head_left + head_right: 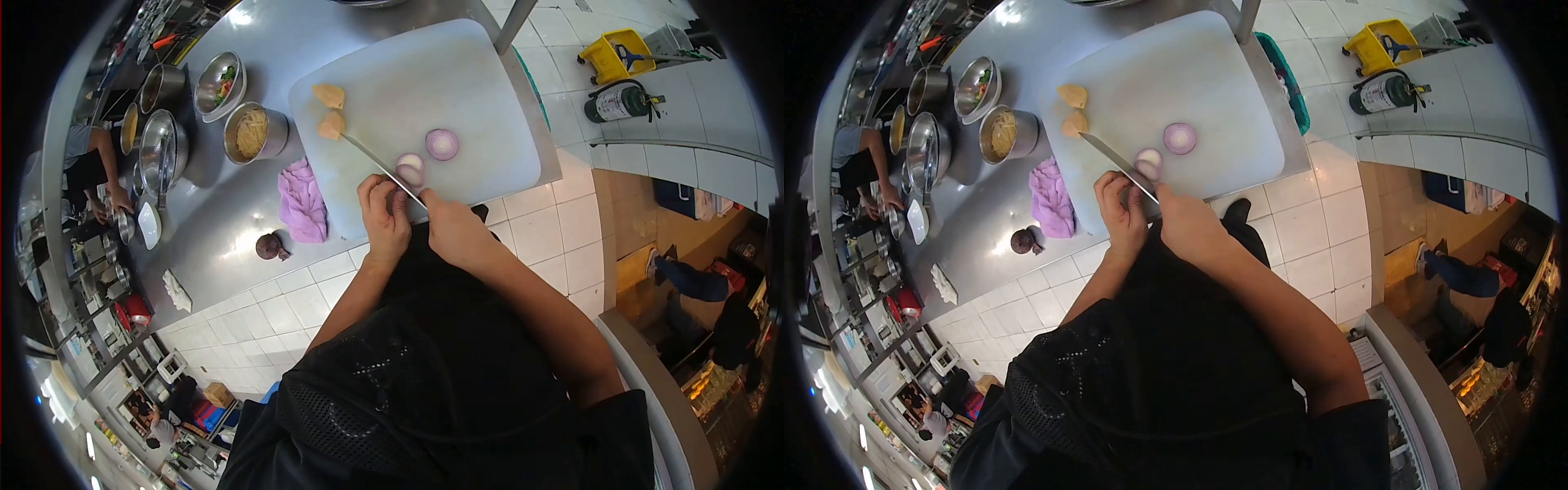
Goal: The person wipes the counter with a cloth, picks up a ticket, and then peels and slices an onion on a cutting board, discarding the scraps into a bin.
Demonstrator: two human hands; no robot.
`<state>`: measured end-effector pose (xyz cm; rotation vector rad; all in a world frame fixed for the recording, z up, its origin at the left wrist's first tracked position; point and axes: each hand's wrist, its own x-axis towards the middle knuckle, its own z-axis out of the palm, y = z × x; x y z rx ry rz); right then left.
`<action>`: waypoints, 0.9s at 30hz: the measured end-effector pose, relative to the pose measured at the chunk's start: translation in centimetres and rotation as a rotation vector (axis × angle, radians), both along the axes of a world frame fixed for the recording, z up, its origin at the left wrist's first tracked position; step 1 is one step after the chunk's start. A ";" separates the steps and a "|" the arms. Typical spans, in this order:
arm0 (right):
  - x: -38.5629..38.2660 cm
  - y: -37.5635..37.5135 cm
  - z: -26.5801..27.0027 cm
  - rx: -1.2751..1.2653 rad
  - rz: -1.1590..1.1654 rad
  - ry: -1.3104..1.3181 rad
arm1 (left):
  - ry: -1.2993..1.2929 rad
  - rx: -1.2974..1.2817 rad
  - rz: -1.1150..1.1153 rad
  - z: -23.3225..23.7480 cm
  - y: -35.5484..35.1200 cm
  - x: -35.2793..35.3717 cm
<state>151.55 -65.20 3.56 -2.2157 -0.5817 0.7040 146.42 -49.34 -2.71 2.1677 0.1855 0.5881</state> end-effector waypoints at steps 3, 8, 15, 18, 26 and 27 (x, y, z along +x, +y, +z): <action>0.7 -0.2 0.0 -0.004 0.002 -0.006 | -0.015 -0.032 0.006 -0.1 0.0 -0.1; 2.3 -2.6 1.1 0.053 -0.010 0.269 | -0.036 -0.422 0.040 -1.0 1.2 -1.3; -2.2 -9.7 2.2 0.136 -0.157 0.180 | 0.234 -0.387 0.156 0.6 1.9 -2.3; -2.1 -11.3 2.5 0.089 -0.210 0.207 | 0.272 -0.317 0.135 2.7 1.6 -1.5; -2.3 -12.5 1.7 0.351 -0.302 0.735 | 0.492 -0.103 0.015 2.0 3.6 0.6; -2.7 -12.6 0.9 0.432 -0.291 0.803 | 0.501 -0.090 0.007 2.2 3.9 0.9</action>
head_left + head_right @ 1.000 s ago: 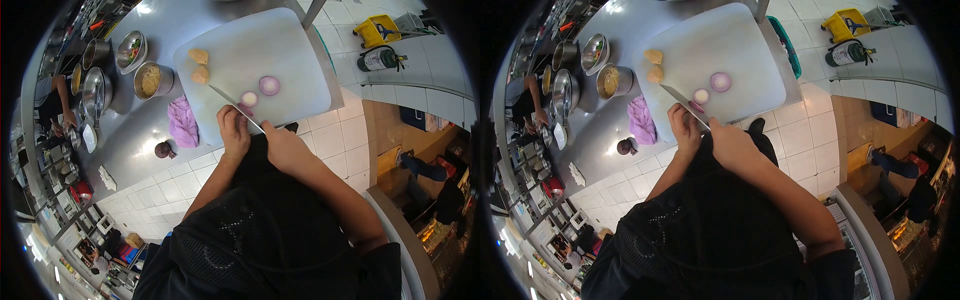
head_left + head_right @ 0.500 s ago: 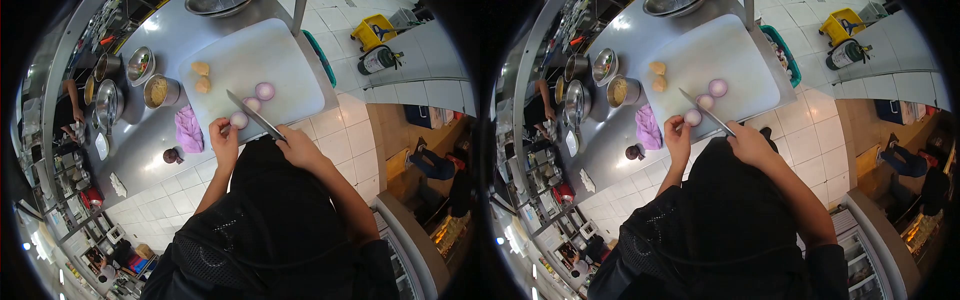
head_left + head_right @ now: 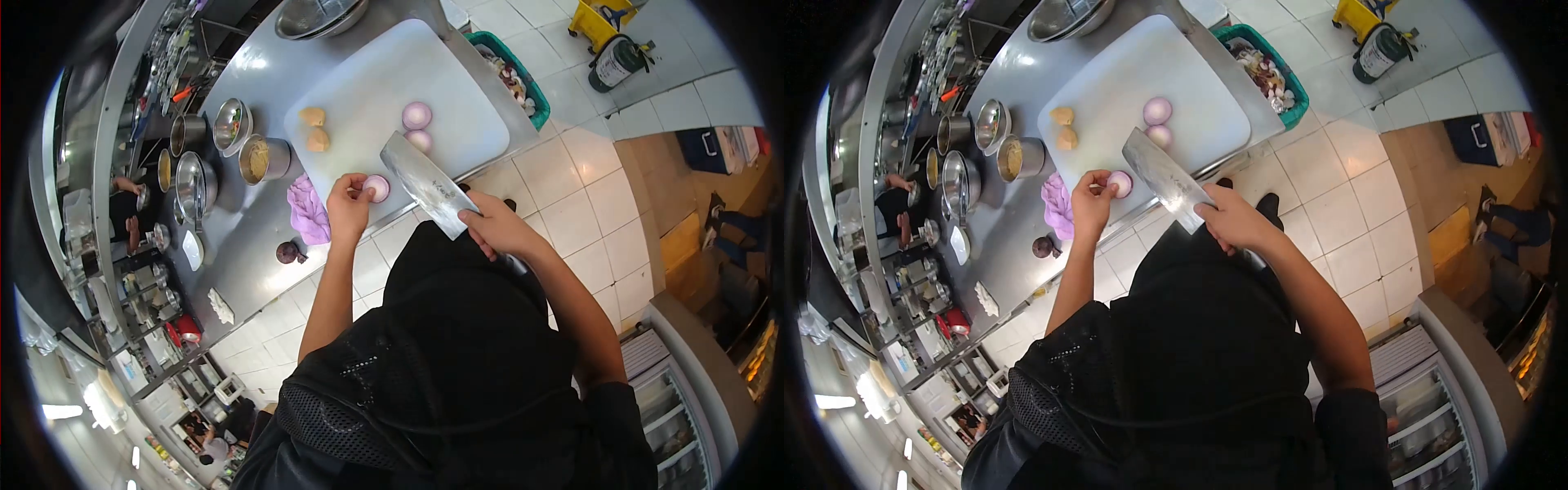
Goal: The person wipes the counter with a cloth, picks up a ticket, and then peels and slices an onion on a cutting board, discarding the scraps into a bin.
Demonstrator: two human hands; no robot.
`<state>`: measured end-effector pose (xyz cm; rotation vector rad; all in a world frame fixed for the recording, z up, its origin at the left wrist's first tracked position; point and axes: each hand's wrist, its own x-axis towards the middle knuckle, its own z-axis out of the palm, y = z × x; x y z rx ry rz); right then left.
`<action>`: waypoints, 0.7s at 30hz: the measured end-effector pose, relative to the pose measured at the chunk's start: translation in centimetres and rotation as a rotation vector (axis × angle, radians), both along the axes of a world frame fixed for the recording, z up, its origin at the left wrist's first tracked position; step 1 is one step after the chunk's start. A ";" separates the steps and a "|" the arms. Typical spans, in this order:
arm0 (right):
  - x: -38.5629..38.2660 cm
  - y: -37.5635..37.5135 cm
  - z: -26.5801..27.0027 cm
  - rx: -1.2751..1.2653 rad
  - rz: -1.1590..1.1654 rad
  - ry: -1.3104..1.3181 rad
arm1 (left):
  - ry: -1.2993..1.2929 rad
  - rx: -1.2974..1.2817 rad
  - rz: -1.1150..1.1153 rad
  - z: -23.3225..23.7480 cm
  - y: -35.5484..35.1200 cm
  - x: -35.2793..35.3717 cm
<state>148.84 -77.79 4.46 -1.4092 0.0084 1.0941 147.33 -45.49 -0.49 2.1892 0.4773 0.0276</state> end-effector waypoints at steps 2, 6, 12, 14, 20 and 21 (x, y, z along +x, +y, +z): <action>-0.4 -0.3 -1.9 0.044 -0.009 0.026 | 0.129 0.028 -0.029 0.5 0.7 0.9; -0.4 -0.5 -3.5 0.118 0.021 0.021 | 0.267 -0.005 0.021 1.4 0.9 1.4; -0.4 0.1 -4.8 0.102 0.027 0.001 | 0.241 -0.025 0.015 1.5 0.5 1.4; -0.5 0.3 -5.3 0.124 0.033 -0.002 | 0.253 -0.008 0.010 1.7 0.4 1.4; -0.4 0.1 -5.4 0.162 0.041 0.024 | 0.266 0.011 -0.003 1.7 0.4 1.3; -0.3 0.0 -5.4 0.177 0.036 0.029 | 0.263 0.004 -0.002 1.8 0.3 1.3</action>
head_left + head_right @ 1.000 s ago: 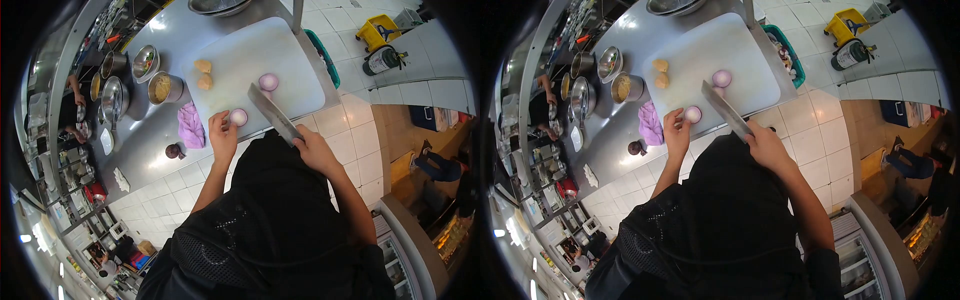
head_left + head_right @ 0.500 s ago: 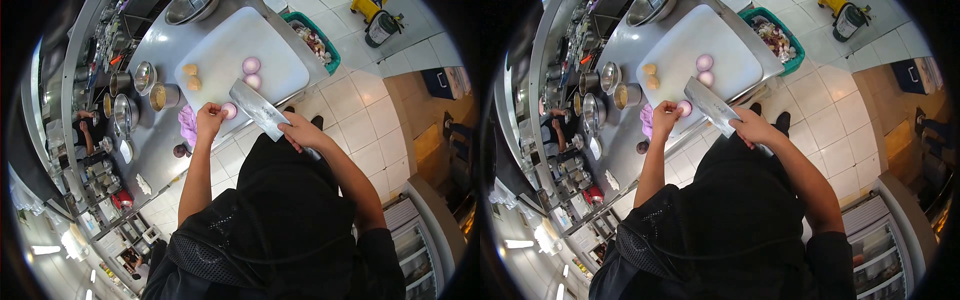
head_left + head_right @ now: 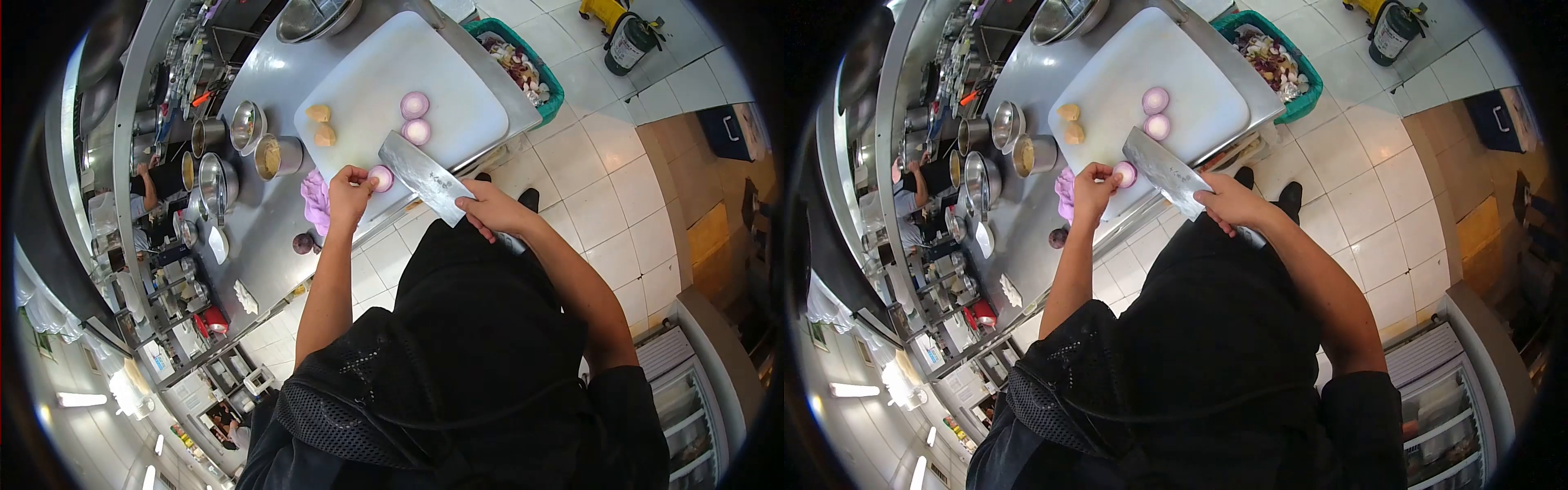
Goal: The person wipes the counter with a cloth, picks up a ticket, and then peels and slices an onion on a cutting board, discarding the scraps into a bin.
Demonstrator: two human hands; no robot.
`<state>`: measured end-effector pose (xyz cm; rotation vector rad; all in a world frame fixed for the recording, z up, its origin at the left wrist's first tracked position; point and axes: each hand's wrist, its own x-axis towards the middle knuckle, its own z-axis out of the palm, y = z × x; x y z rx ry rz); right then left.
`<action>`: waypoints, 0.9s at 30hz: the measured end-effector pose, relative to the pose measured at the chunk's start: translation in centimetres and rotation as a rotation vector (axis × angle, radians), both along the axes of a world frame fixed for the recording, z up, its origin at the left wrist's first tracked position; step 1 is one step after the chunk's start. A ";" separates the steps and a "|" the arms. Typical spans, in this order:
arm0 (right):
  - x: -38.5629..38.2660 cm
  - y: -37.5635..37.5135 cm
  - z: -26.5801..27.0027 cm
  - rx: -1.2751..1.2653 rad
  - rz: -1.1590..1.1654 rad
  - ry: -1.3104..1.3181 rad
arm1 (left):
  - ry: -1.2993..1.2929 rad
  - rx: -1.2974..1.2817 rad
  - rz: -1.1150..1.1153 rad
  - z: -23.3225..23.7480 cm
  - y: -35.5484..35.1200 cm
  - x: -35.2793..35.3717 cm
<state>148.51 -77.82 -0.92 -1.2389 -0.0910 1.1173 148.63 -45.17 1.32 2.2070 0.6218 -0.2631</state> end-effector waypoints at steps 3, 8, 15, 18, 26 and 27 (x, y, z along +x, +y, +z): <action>0.2 -0.2 -0.4 0.033 0.019 0.027 | 0.008 0.011 0.002 0.1 -0.1 0.1; 0.2 -0.3 -0.5 0.029 0.048 0.037 | 0.014 0.021 -0.030 0.4 0.1 0.1; -0.4 0.5 -0.6 0.031 0.018 0.107 | -0.028 0.014 -0.057 -0.2 0.8 0.4; -0.6 1.0 -1.1 0.056 0.002 0.099 | 0.022 0.040 -0.063 0.1 0.6 0.4; 0.1 2.5 -1.2 0.050 0.013 0.085 | 0.016 -0.012 -0.042 0.3 0.6 0.5; 0.0 2.4 -1.2 0.049 0.013 0.077 | 0.018 -0.024 -0.029 0.2 0.5 0.4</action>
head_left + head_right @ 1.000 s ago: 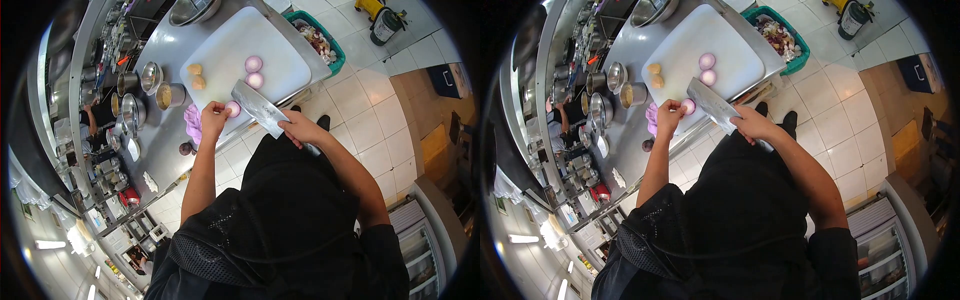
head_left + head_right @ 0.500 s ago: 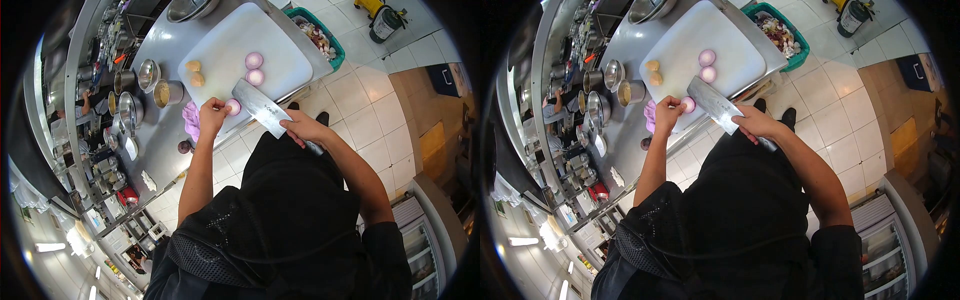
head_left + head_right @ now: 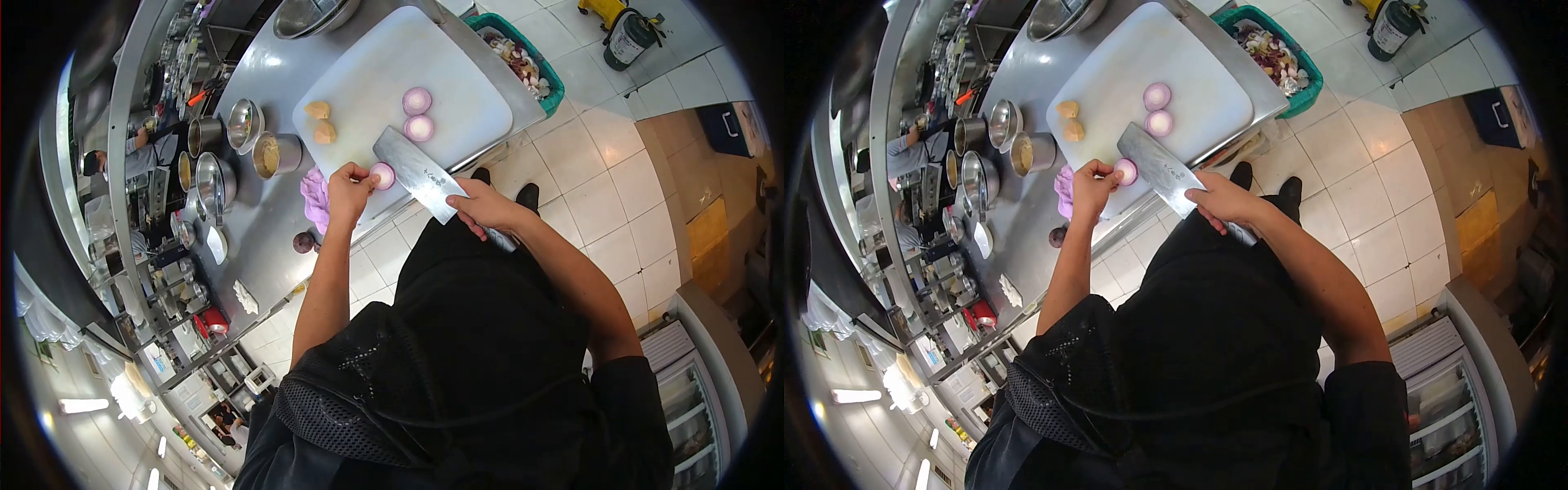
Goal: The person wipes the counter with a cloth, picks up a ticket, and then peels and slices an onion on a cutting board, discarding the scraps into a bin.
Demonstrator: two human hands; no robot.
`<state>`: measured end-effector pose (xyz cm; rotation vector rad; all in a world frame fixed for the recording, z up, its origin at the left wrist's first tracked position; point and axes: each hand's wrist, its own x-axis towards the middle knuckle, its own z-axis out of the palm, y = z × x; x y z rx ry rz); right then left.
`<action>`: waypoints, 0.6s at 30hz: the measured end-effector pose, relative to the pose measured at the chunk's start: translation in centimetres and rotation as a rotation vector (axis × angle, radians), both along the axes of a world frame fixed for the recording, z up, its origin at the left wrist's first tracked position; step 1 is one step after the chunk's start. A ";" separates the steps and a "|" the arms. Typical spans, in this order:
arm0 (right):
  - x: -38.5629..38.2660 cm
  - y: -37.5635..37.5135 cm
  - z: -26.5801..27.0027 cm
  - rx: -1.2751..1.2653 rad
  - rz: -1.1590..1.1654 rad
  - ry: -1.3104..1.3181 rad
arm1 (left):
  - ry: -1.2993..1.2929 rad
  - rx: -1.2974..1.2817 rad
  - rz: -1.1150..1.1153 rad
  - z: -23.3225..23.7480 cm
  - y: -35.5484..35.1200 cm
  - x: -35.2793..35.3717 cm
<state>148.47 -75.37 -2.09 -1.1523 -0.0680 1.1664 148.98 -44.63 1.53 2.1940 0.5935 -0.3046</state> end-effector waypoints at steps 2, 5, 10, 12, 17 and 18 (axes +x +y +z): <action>-0.1 -0.1 0.0 -0.015 -0.005 -0.007 | -0.017 -0.030 0.002 0.0 0.1 -0.3; -0.4 0.0 0.2 -0.022 -0.036 -0.008 | -0.166 0.080 0.082 -0.9 0.2 0.6; -1.1 0.1 0.5 -0.027 -0.048 -0.025 | -0.503 0.794 0.085 -4.2 -1.8 4.2; -1.1 0.0 0.6 -0.025 -0.040 -0.016 | -0.458 0.769 0.087 -4.5 -2.6 4.9; -0.8 0.1 0.5 -0.026 -0.011 -0.014 | -0.440 0.791 0.040 -4.8 -2.8 4.9; -0.7 0.1 0.4 -0.028 0.002 -0.022 | -0.440 0.794 0.032 -4.9 -2.9 4.9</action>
